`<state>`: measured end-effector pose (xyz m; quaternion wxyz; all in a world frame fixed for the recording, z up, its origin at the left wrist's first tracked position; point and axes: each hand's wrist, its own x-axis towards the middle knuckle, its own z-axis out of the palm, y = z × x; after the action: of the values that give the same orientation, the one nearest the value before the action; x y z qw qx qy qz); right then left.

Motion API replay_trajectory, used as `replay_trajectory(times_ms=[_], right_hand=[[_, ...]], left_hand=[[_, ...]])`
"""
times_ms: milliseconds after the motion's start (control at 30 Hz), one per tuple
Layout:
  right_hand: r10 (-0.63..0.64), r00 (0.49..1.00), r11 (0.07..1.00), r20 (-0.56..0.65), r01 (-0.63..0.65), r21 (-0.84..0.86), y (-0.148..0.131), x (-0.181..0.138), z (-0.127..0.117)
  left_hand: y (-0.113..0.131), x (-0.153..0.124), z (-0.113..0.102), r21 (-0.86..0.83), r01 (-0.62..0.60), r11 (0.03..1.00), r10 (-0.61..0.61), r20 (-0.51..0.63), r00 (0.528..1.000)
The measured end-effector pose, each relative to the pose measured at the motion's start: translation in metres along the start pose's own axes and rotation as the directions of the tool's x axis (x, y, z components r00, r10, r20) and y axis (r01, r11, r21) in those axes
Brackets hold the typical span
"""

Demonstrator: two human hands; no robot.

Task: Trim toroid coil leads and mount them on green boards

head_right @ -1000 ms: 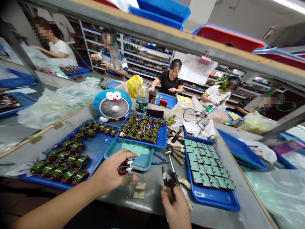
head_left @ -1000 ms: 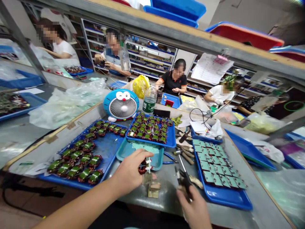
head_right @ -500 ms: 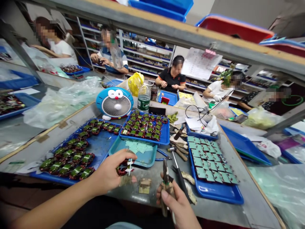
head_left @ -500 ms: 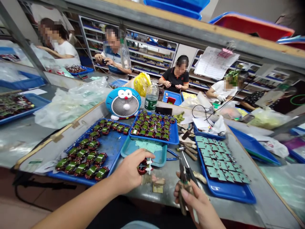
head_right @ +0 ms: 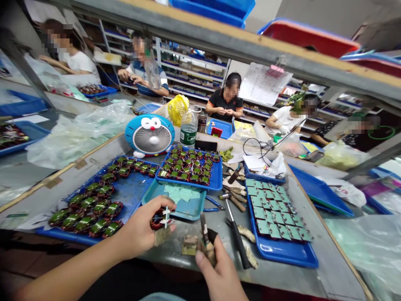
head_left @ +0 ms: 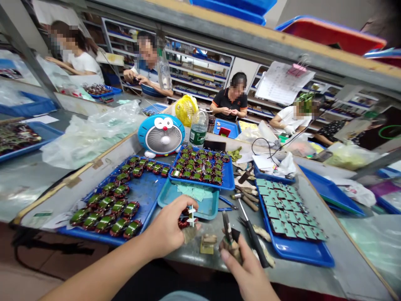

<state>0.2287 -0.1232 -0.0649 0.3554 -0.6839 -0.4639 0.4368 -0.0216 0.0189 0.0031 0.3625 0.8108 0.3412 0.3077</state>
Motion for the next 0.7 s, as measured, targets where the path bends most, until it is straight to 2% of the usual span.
replay_trajectory(times_ms=[67,133,167,300,500,600,700], right_hand=[[-0.138,0.985,0.952,-0.100,0.105,-0.287,0.010,0.010,0.002],[-0.276,0.945,0.826,-0.176,0.139,-0.546,0.025,0.020,0.003],[-0.318,0.928,0.777,-0.192,0.139,-0.615,0.033,0.026,0.002],[-0.377,0.901,0.698,-0.216,0.123,-0.705,0.054,0.052,-0.014],[-0.399,0.861,0.651,-0.317,0.022,-0.759,0.058,0.095,-0.049],[-0.417,0.850,0.669,-0.322,0.047,-0.742,0.055,0.100,-0.055],[-0.408,0.853,0.713,-0.326,0.074,-0.697,0.049,0.083,-0.054]], left_hand=[[-0.002,0.000,0.003,-0.030,0.070,0.997,-0.071,-0.033,0.997],[-0.004,-0.001,0.007,-0.079,0.143,0.987,-0.147,-0.051,0.988],[-0.004,-0.001,0.009,-0.099,0.167,0.981,-0.173,-0.054,0.983],[-0.003,0.002,0.014,-0.168,0.221,0.961,-0.235,-0.064,0.970],[0.002,0.008,0.021,-0.352,0.286,0.891,-0.329,-0.067,0.942],[0.004,0.009,0.023,-0.596,0.339,0.728,-0.423,-0.003,0.906],[0.007,0.012,0.024,-0.747,0.341,0.571,-0.451,0.062,0.891]])
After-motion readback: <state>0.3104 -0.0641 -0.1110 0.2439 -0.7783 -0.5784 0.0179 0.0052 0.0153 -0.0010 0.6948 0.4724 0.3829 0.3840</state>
